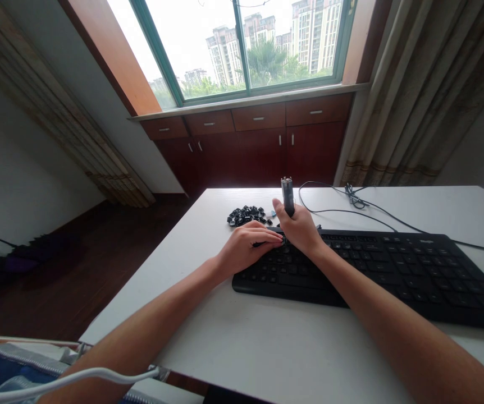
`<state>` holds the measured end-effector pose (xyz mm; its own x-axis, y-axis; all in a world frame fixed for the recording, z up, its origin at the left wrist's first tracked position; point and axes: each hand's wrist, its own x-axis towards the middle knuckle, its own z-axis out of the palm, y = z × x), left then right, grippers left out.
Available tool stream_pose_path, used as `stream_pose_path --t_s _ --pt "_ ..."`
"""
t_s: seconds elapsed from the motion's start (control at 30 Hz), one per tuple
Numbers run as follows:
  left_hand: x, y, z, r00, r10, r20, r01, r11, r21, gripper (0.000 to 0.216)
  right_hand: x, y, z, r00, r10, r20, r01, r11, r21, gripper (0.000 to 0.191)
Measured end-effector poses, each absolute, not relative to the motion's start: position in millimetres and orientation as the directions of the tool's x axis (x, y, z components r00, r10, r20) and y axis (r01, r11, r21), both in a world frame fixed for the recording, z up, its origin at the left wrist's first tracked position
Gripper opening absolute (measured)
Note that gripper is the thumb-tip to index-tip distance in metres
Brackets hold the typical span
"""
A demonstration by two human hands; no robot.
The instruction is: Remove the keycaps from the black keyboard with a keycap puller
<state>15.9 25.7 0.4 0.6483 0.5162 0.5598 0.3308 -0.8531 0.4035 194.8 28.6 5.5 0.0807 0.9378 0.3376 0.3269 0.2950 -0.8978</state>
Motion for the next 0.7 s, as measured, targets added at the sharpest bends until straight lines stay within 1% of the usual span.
stream_pose_path --t_s 0.23,0.37,0.5,0.7 --pt "15.6 25.9 0.3 0.654 0.519 0.551 0.337 -0.852 0.402 0.013 196.9 28.3 5.4 -0.003 0.951 0.309 0.207 0.303 -0.93 0.056" --pt "16.5 24.6 1.5 0.663 0.51 0.548 0.34 -0.857 0.387 0.013 197.1 25.3 7.1 -0.04 0.945 0.325 0.172 0.327 -0.929 0.055" --pt "16.7 23.2 4.4 0.696 0.48 0.534 0.342 -0.875 0.342 0.017 196.5 22.5 8.4 -0.049 0.931 0.363 0.15 0.366 -0.918 0.055" --pt "18.2 21.6 10.8 0.777 0.426 0.463 0.348 -0.904 0.248 0.025 195.9 21.4 8.6 -0.048 0.921 0.387 0.128 0.39 -0.912 0.055"
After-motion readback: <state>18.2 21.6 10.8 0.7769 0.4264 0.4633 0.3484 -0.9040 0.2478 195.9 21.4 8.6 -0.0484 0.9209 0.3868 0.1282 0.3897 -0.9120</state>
